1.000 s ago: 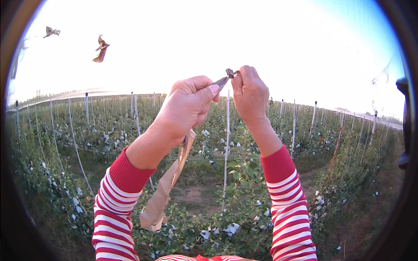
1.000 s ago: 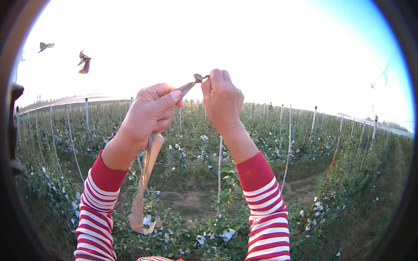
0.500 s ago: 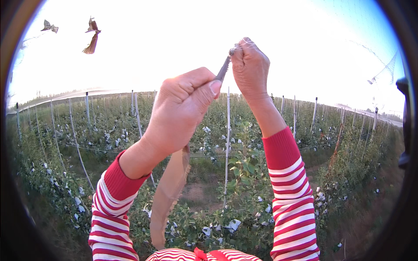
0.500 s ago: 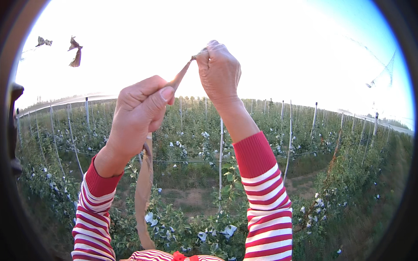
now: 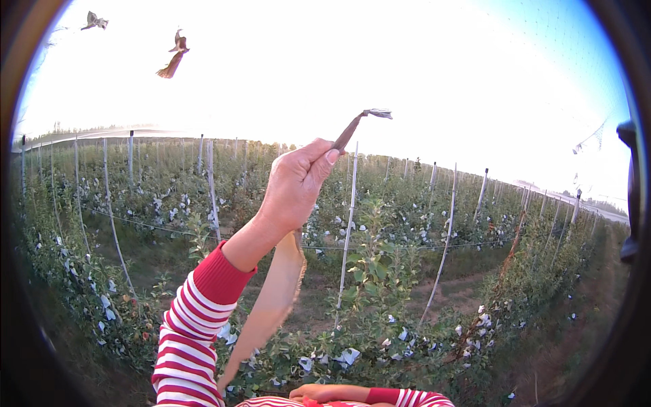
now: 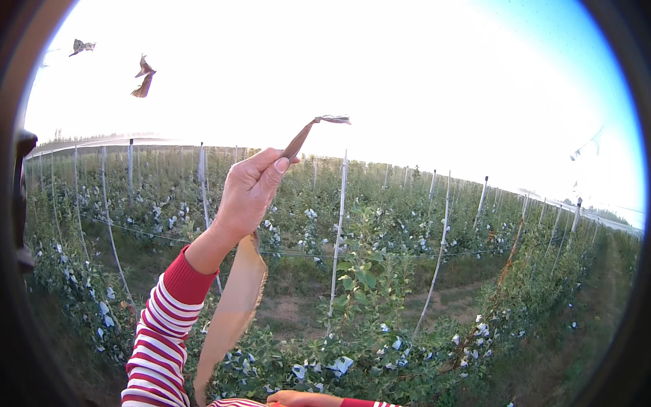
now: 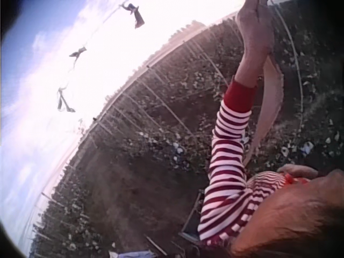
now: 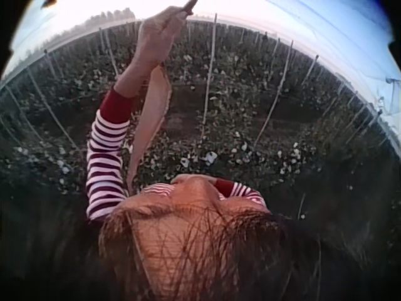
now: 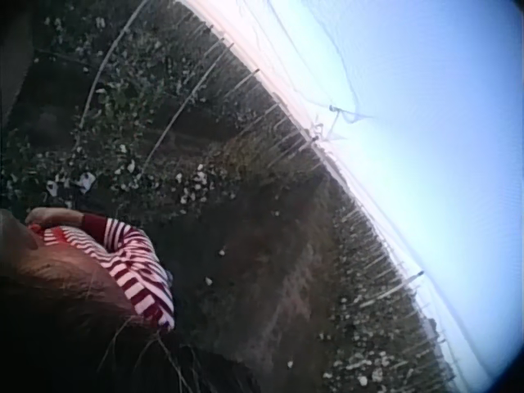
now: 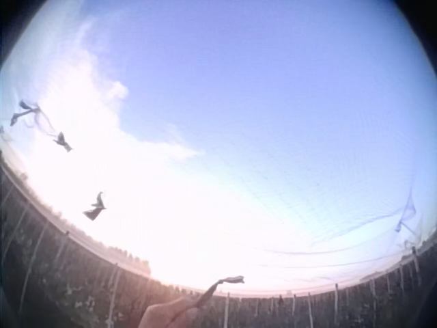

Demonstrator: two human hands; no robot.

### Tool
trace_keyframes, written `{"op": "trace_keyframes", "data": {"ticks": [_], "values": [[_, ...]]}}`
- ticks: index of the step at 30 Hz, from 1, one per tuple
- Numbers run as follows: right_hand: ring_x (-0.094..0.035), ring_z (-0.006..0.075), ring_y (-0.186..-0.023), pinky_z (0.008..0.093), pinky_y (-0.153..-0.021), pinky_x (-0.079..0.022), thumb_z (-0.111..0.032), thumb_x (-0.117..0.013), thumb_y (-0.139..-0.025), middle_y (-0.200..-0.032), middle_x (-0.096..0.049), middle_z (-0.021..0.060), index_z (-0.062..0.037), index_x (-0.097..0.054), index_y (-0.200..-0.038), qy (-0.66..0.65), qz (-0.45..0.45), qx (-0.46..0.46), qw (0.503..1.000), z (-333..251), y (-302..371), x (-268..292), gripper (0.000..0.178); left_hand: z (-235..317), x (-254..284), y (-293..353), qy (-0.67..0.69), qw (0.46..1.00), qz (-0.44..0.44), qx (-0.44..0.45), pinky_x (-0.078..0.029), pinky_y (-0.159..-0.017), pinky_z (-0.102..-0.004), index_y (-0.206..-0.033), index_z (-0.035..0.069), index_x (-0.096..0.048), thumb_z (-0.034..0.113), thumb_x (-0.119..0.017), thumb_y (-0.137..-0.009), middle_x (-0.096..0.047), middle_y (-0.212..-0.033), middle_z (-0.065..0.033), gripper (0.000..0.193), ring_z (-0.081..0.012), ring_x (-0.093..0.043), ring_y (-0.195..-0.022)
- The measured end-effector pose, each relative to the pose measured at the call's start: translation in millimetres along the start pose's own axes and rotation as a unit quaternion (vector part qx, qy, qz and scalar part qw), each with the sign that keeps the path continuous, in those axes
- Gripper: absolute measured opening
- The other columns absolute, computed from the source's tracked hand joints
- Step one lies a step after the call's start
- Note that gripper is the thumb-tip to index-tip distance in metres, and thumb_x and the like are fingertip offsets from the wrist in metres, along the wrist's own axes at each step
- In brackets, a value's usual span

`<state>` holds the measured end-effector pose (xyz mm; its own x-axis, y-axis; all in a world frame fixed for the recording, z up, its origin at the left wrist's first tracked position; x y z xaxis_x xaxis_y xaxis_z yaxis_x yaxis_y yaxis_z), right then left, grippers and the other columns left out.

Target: The person repairs a damaged net in an agricultural field using shears and a strip of fabric. They cut the fabric, fold it, and tie it to the net to secure the repair. The person then places the tools on a small vehicle and drives away.

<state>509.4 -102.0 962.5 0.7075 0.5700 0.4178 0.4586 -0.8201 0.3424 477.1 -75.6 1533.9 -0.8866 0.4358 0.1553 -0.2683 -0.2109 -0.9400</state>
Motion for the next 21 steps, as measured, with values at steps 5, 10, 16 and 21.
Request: {"op": "trace_keyframes", "data": {"ticks": [5,10,16,21], "values": [[-0.060,0.0175,-0.073,0.0364,-0.062,-0.048,-0.028,-0.062,-0.088,-0.082,-0.066,0.0141,-0.0003,-0.065,-0.097,0.043,0.129,0.124,0.983,83.3,-22.7,8.3,0.029,-16.9,-3.6,4.3,0.009,1.000,0.000,-0.006,-0.025,-0.044,-0.0185,-0.101,0.003,-0.066,0.026,-0.053,-0.099,-0.039,-0.062,0.0089,0.026,0.0007,-0.033,-0.050],[-0.059,0.0148,-0.071,0.0325,-0.060,-0.050,-0.029,-0.063,-0.089,-0.084,-0.063,0.0094,-0.0043,-0.060,-0.108,-0.020,0.051,-0.060,0.997,119.6,39.7,-1.7,0.031,-22.0,0.9,8.7,0.015,1.000,0.016,-0.020,-0.026,-0.044,-0.0185,-0.094,0.003,-0.064,0.025,-0.053,-0.099,-0.038,-0.060,0.0080,0.025,0.0005,-0.033,-0.049],[-0.059,0.0116,-0.069,0.0278,-0.058,-0.052,-0.031,-0.063,-0.091,-0.087,-0.059,0.0037,-0.0090,-0.053,-0.122,-0.310,0.150,-0.101,0.933,78.8,97.6,31.5,0.039,-24.2,-2.1,5.2,0.056,0.998,0.025,-0.009,-0.027,-0.043,-0.0182,-0.087,0.004,-0.061,0.022,-0.051,-0.100,-0.040,-0.058,0.0079,0.024,0.0005,-0.033,-0.048],[-0.059,0.0131,-0.068,0.0285,-0.059,-0.053,-0.001,-0.063,-0.082,-0.085,-0.057,0.0046,-0.0018,-0.046,-0.126,-0.379,0.354,0.163,0.839,-69.8,182.8,180.1,0.046,-26.6,2.6,6.9,0.080,0.996,0.039,0.008,-0.025,-0.042,-0.0179,-0.087,0.003,-0.060,0.019,-0.049,-0.100,-0.039,-0.055,0.0085,0.023,0.0008,-0.031,-0.045]]}}
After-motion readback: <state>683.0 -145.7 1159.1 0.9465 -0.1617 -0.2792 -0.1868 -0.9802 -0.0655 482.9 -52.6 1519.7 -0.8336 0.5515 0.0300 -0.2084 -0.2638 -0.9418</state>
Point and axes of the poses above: each hand's wrist, its own y-axis away from the middle knuckle, its own x-axis out of the back of the hand, z = x × y, the point moved 10 cm from there along -y, towards the middle knuckle
